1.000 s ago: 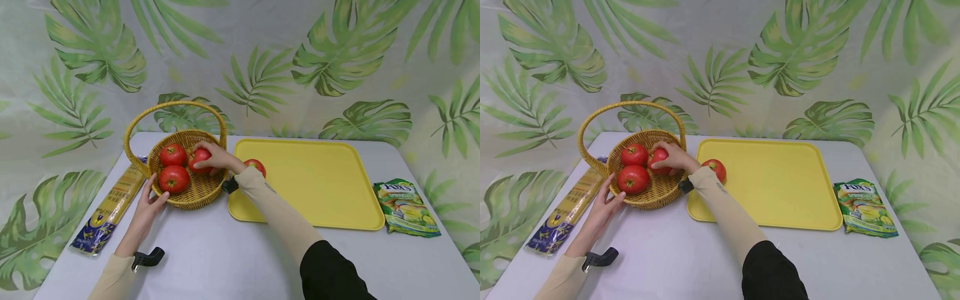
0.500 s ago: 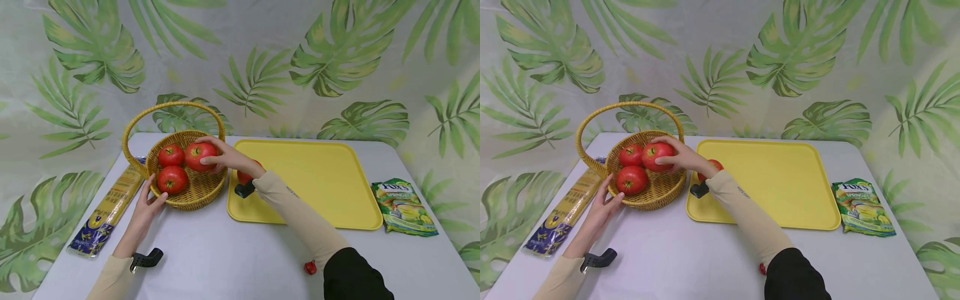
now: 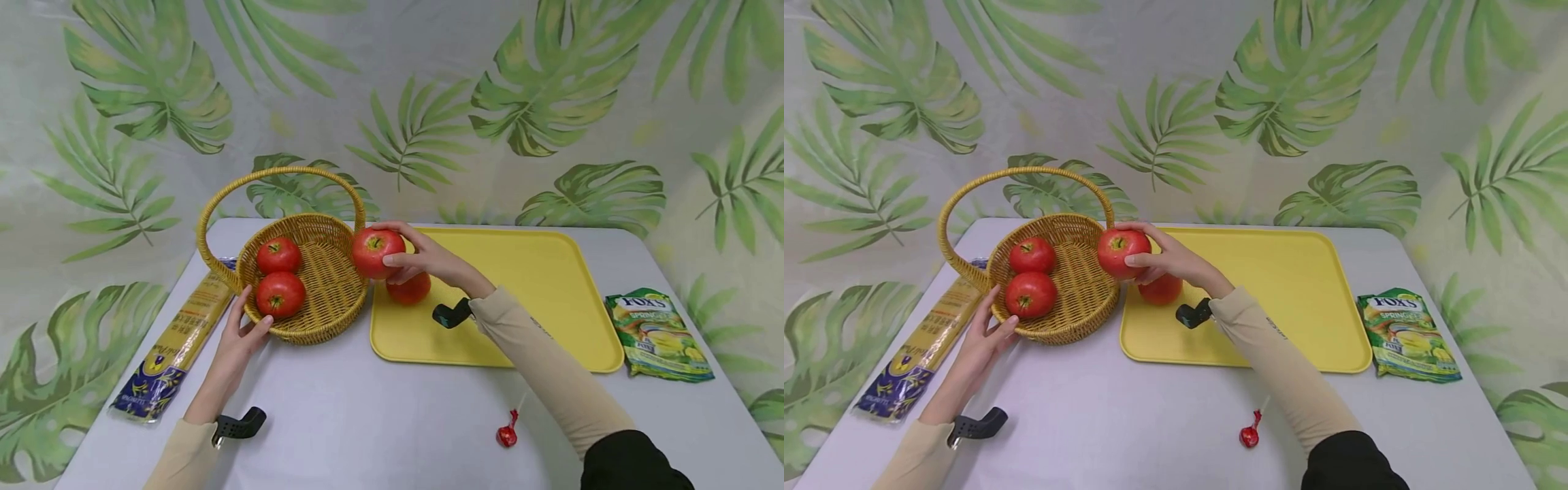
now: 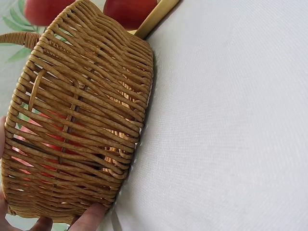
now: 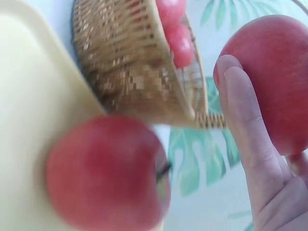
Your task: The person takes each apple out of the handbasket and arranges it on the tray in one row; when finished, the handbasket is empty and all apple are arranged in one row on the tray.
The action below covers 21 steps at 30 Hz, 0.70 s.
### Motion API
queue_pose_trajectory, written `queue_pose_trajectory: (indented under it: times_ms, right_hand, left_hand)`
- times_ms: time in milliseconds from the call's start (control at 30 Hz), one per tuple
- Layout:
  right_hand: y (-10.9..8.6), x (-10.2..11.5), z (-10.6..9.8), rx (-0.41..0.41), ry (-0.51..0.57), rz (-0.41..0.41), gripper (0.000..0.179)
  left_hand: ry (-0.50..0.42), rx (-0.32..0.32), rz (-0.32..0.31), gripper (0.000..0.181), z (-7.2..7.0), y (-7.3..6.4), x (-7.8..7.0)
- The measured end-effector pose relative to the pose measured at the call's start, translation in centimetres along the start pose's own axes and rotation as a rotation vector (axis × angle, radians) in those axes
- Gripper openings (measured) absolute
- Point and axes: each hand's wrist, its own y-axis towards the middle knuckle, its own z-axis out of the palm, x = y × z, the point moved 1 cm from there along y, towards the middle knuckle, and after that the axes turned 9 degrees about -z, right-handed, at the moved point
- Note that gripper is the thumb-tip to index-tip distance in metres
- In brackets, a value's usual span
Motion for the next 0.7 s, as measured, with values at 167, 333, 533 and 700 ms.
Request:
queue_pose_trajectory:
  times_ms: [167,333,533,700]
  right_hand:
    - [-2.5,0.1,-2.4,-0.067,-0.009,0.011,0.056]
    - [-4.9,-0.5,-4.8,-0.143,-0.035,0.017,0.056]
    - [-7.6,-1.9,-6.9,-0.218,-0.058,0.056,0.056]
    - [-9.5,-3.4,-8.0,-0.252,-0.06,0.09,0.054]
  left_hand:
    - [0.004,-0.001,0.0,0.075,0.0,0.0,0.0]
    - [0.003,-0.002,0.003,0.075,0.0,0.0,0.1]
    - [-0.002,-0.004,0.008,0.075,0.0,0.0,0.1]
    - [-0.002,-0.006,0.011,0.075,0.0,0.1,0.1]
